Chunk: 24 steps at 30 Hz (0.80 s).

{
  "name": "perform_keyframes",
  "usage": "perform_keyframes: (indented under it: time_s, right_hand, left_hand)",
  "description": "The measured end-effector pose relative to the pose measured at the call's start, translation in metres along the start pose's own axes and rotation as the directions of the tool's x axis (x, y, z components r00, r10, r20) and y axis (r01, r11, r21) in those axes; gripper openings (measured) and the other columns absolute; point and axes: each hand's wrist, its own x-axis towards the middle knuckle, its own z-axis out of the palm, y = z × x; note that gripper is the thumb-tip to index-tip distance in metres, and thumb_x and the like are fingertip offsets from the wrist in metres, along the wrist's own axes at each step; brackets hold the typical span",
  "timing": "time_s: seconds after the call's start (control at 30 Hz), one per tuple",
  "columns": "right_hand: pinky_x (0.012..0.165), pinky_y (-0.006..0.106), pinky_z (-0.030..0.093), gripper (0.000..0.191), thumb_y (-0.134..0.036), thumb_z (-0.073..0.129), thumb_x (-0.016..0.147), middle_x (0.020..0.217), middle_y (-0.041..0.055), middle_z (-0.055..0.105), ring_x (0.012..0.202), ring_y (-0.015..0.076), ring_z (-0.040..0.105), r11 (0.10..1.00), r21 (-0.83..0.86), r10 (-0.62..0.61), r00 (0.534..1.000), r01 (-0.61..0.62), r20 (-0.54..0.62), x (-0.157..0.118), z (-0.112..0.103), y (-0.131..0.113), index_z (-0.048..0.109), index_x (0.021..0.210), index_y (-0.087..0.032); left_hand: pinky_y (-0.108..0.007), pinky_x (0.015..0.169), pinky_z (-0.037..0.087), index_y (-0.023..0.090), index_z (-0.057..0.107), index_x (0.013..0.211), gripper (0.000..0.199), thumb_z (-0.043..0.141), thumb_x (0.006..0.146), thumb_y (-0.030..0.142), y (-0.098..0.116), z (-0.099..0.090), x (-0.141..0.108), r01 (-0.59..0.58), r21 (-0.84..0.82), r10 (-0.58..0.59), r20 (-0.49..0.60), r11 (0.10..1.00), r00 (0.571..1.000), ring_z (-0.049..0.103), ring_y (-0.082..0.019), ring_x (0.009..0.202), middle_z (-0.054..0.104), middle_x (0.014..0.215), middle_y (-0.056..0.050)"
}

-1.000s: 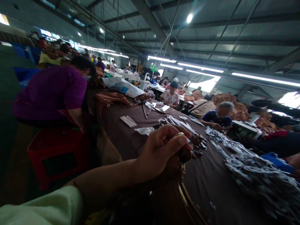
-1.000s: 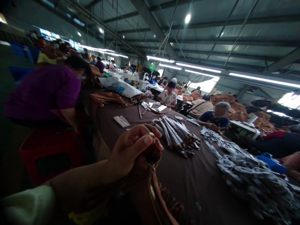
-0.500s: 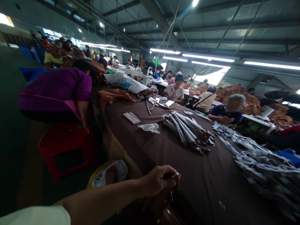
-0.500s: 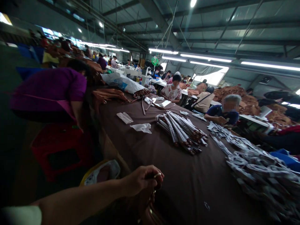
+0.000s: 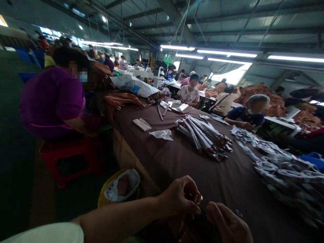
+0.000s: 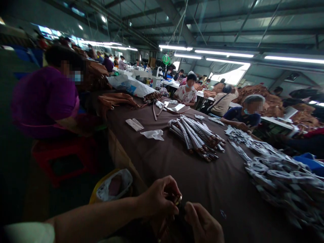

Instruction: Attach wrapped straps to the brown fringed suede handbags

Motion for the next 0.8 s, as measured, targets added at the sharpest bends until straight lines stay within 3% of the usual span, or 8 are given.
perform_keyframes:
  time_s: [0.13,0.23,0.33,0.4,0.53,0.6,0.73,0.8]
  right_hand:
    - [0.047,0.023,0.034,0.051,-0.064,0.054,0.079,0.050,-0.0028,0.044,0.049,0.0114,0.041,0.967,0.223,0.098,0.986,-0.126,0.134,0.012,0.015,0.003,0.053,0.053,-0.019]
    - [0.050,0.023,0.032,0.048,-0.061,0.056,0.080,0.054,-0.0034,0.043,0.053,0.0110,0.038,0.905,0.373,0.121,0.965,-0.204,0.233,0.013,0.021,0.008,0.053,0.058,-0.018]
    - [0.051,0.023,0.032,0.046,-0.058,0.057,0.081,0.054,-0.0037,0.043,0.053,0.0110,0.037,0.851,0.467,0.141,0.960,-0.241,0.240,0.011,0.026,0.010,0.053,0.060,-0.018]
    - [0.052,0.023,0.033,0.043,-0.057,0.058,0.081,0.055,-0.0032,0.045,0.054,0.0113,0.038,0.833,0.497,0.140,0.961,-0.245,0.239,0.009,0.028,0.012,0.056,0.063,-0.018]
    - [0.054,0.023,0.035,0.038,-0.052,0.060,0.083,0.057,-0.0025,0.049,0.056,0.0114,0.042,0.825,0.500,0.155,0.957,-0.263,0.247,0.006,0.032,0.018,0.063,0.071,-0.017]
    - [0.056,0.022,0.037,0.035,-0.050,0.062,0.083,0.061,-0.0018,0.052,0.059,0.0114,0.044,0.758,0.562,0.183,0.935,-0.330,0.302,0.005,0.036,0.019,0.065,0.073,-0.016]
    - [0.055,0.021,0.039,0.037,-0.051,0.074,0.073,0.063,-0.0008,0.056,0.057,0.0097,0.046,0.503,0.709,0.285,0.869,-0.494,0.404,0.006,0.050,0.015,0.066,0.070,-0.015]
    - [0.049,0.019,0.036,0.040,-0.052,0.078,0.066,0.057,-0.0017,0.055,0.051,0.0075,0.044,0.457,0.712,0.344,0.844,-0.533,0.411,0.006,0.058,0.014,0.067,0.068,-0.014]
  left_hand:
    - [-0.024,0.067,0.044,0.014,0.060,0.091,0.049,0.086,0.049,0.021,-0.009,0.004,0.000,-0.002,0.130,0.004,-0.018,0.991,1.000,0.057,-0.014,0.076,0.063,0.082,0.000]
    - [-0.024,0.067,0.043,0.015,0.060,0.093,0.049,0.085,0.052,0.022,-0.019,0.005,0.000,0.035,0.187,-0.026,-0.047,0.982,0.999,0.057,-0.014,0.078,0.064,0.085,-0.001]
    - [-0.024,0.070,0.043,0.015,0.061,0.096,0.049,0.084,0.055,0.028,-0.021,0.002,-0.001,0.046,0.259,-0.026,-0.081,0.965,0.996,0.057,-0.015,0.081,0.065,0.088,-0.002]
    - [-0.026,0.075,0.044,0.017,0.062,0.102,0.053,0.084,0.057,0.034,-0.019,-0.002,-0.001,0.023,0.354,-0.009,-0.042,0.935,0.999,0.058,-0.017,0.086,0.065,0.095,-0.003]
    - [-0.028,0.081,0.042,0.019,0.065,0.105,0.048,0.075,0.069,0.049,-0.016,-0.014,-0.001,-0.093,0.575,0.010,0.147,0.813,0.989,0.057,-0.019,0.092,0.064,0.100,-0.004]
    - [-0.027,0.080,0.042,0.017,0.065,0.101,0.044,0.069,0.074,0.052,-0.017,-0.018,-0.001,-0.122,0.584,0.015,0.184,0.803,0.983,0.057,-0.018,0.090,0.063,0.096,-0.004]
    - [-0.024,0.076,0.042,0.015,0.064,0.095,0.043,0.064,0.078,0.054,-0.021,-0.022,-0.003,-0.050,0.427,-0.018,0.153,0.903,0.988,0.056,-0.015,0.085,0.062,0.092,-0.002]
    - [-0.023,0.076,0.042,0.015,0.063,0.093,0.042,0.063,0.078,0.054,-0.023,-0.024,-0.004,-0.026,0.362,-0.030,0.149,0.932,0.988,0.056,-0.015,0.084,0.061,0.091,-0.001]
